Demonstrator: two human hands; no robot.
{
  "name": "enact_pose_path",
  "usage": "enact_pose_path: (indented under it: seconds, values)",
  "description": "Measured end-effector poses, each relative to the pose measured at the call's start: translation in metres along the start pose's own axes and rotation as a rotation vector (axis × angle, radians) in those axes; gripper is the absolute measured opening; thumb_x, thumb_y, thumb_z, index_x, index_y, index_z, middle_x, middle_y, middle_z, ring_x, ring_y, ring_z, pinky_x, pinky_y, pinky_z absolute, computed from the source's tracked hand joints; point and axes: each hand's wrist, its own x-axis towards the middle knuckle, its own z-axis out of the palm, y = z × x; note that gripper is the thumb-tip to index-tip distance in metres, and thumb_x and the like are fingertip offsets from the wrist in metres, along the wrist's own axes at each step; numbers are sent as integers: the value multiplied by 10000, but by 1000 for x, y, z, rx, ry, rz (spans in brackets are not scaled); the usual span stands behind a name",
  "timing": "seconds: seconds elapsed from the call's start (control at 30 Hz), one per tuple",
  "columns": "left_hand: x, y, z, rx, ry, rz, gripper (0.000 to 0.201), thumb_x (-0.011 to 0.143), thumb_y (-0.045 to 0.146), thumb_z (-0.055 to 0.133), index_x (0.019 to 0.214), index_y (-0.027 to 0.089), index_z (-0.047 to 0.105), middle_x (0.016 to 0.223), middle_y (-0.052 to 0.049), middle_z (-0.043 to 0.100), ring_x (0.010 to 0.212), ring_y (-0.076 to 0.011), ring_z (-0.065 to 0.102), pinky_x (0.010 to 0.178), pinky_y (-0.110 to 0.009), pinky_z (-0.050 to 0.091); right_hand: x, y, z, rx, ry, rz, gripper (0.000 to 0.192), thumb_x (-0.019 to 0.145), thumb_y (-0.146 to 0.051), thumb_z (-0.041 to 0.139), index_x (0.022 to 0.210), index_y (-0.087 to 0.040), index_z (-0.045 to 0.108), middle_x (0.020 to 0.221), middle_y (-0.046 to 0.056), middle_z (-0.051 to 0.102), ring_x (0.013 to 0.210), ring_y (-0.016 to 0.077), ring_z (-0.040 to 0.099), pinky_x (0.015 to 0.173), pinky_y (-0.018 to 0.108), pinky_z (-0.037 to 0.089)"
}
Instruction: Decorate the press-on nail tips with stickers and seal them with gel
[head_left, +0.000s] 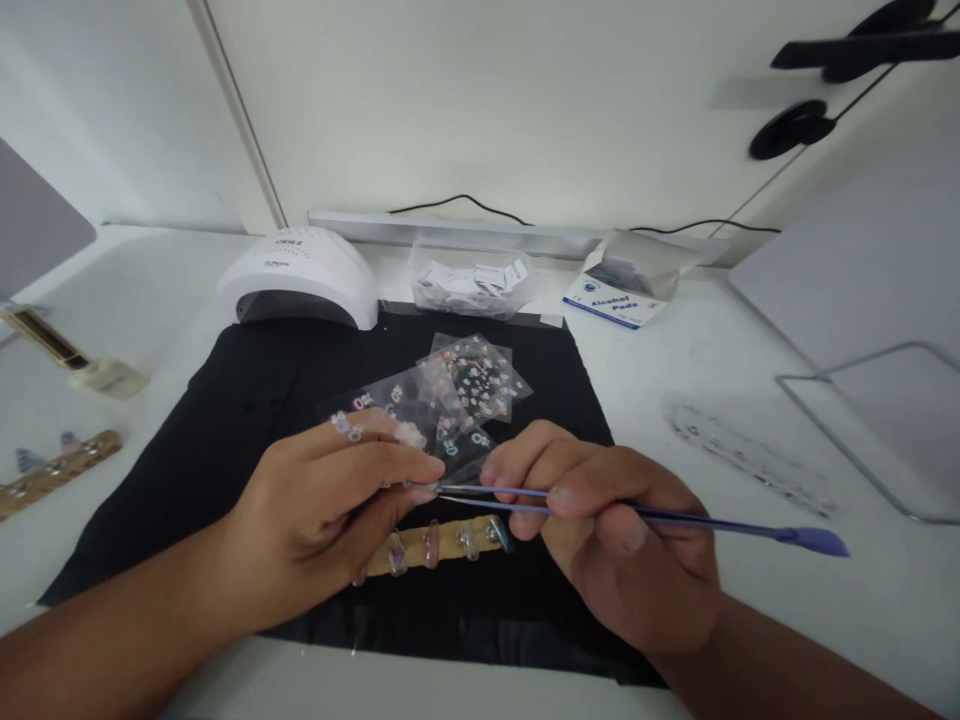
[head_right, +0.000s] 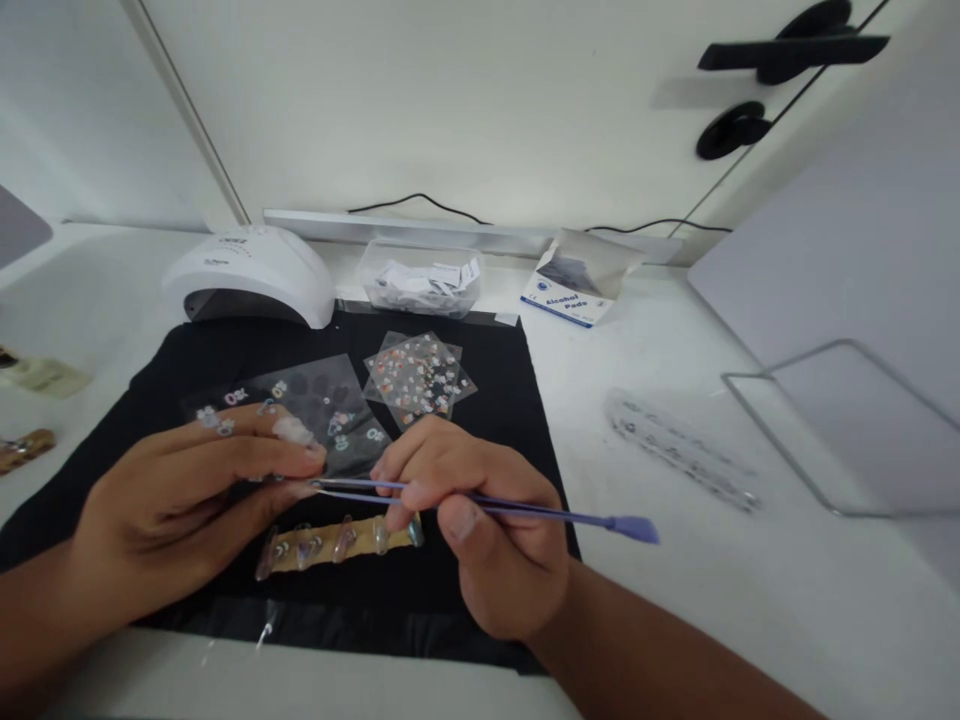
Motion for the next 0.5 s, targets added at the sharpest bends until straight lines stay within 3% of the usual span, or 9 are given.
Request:
enact_pose_path:
  seconds: [0.5]
  values:
    - [2, 2, 0, -16, 21, -39, 119, 879, 122, 668, 974, 183, 706, 866, -21, 764, 808, -117, 727, 789, -171, 602, -1, 1, 0, 40, 14, 39, 212, 987, -291, 537, 1030, -236, 737, 654, 32, 680, 746, 203, 641, 699, 375, 547]
